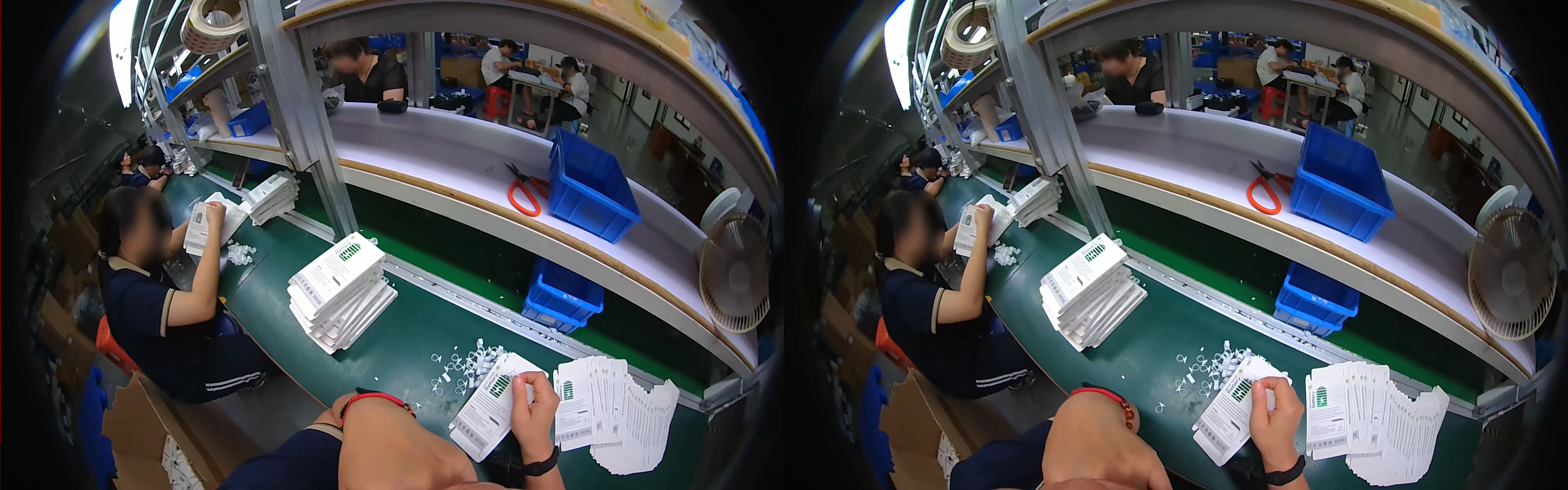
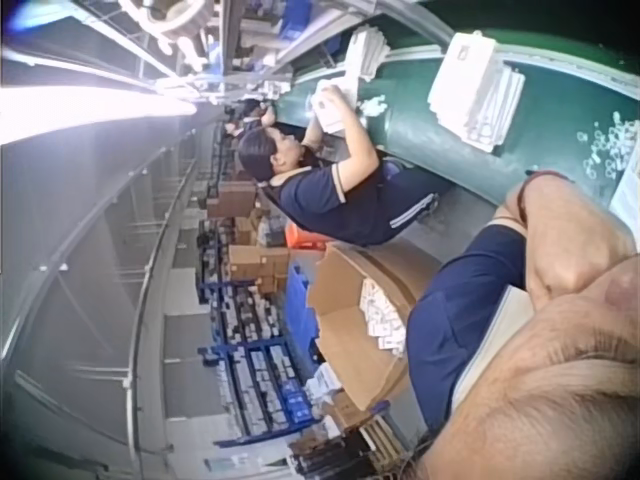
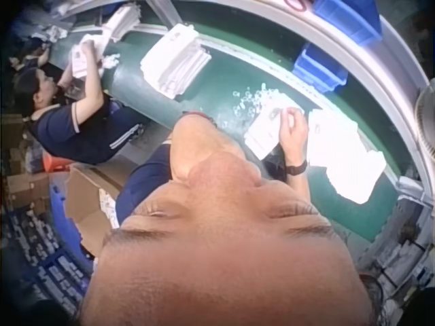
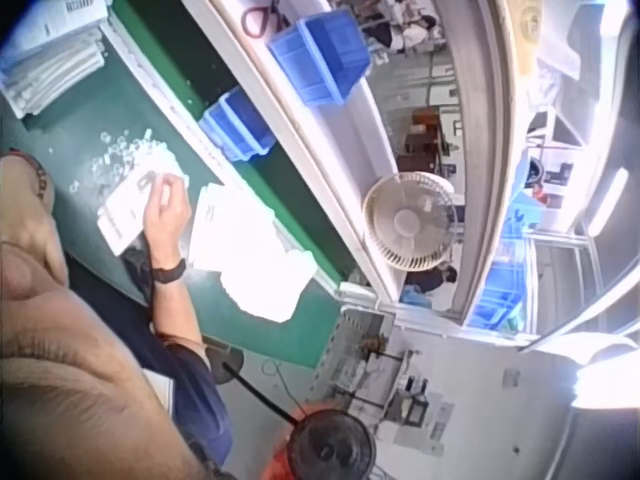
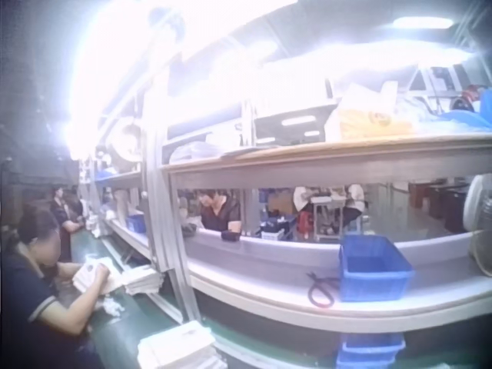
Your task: Manually placing small plastic components into paper envelopes on a production line.
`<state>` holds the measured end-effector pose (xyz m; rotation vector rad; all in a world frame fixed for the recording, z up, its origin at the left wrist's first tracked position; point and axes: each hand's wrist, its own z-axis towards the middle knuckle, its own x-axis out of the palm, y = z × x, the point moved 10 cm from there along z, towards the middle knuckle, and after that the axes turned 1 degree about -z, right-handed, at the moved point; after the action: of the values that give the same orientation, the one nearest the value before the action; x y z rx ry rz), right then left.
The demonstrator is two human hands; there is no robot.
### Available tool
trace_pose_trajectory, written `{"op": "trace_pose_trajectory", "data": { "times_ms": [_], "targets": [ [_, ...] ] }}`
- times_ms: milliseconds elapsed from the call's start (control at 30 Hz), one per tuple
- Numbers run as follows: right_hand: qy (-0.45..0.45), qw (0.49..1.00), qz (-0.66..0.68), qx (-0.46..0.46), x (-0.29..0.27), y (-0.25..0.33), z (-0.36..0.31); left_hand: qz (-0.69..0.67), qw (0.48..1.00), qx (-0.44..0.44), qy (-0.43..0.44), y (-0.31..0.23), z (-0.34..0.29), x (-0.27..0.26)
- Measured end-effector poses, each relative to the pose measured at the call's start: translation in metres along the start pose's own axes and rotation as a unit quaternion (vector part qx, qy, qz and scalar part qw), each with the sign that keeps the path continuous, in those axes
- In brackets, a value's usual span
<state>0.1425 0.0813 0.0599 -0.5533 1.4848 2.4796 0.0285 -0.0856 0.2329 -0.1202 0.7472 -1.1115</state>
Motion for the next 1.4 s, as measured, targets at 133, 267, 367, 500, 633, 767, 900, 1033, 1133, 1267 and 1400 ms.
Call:
{"op": "trace_pose_trajectory", "data": {
  "times_ms": [133, 267, 367, 500, 633, 767, 900, 1033, 1133, 1267, 1400],
  "targets": [
    [0.007, 1.0, 0.006, 0.007, 0.001, -0.001, 0.002, -0.013, 1.0, 0.01, -0.012, 0.008, 0.001, -0.004],
    [0.016, 1.0, 0.0, 0.014, 0.002, -0.001, 0.0, -0.02, 1.0, 0.017, -0.016, 0.007, 0.001, -0.003],
    [0.013, 1.0, -0.006, 0.004, 0.003, -0.001, 0.002, -0.012, 1.0, 0.01, -0.001, 0.007, 0.004, -0.005],
    [0.002, 1.0, -0.023, 0.005, 0.0, -0.005, -0.001, -0.011, 1.0, 0.007, 0.008, 0.001, 0.002, -0.001],
    [0.009, 1.0, -0.012, 0.001, 0.0, -0.002, -0.001, -0.006, 1.0, 0.004, 0.004, -0.001, 0.003, 0.001],
    [0.009, 1.0, -0.016, 0.003, 0.001, -0.005, 0.001, -0.004, 1.0, 0.007, 0.004, -0.002, -0.001, 0.0],
    [0.013, 1.0, 0.0, 0.003, 0.003, -0.001, 0.003, -0.004, 1.0, 0.009, -0.012, 0.008, 0.003, 0.006],
    [0.011, 1.0, -0.005, 0.009, 0.004, -0.003, 0.002, -0.005, 1.0, 0.011, -0.017, 0.007, 0.002, -0.005],
    [0.007, 1.0, -0.006, 0.005, 0.004, -0.005, 0.001, -0.003, 1.0, 0.011, -0.017, 0.005, 0.002, -0.005],
    [0.001, 1.0, -0.005, -0.001, 0.002, -0.004, -0.001, 0.003, 1.0, 0.007, -0.016, 0.005, 0.009, -0.004],
    [-0.008, 1.0, -0.021, 0.005, -0.003, -0.009, -0.003, 0.001, 1.0, 0.005, 0.002, -0.005, 0.002, 0.0]
  ]
}}
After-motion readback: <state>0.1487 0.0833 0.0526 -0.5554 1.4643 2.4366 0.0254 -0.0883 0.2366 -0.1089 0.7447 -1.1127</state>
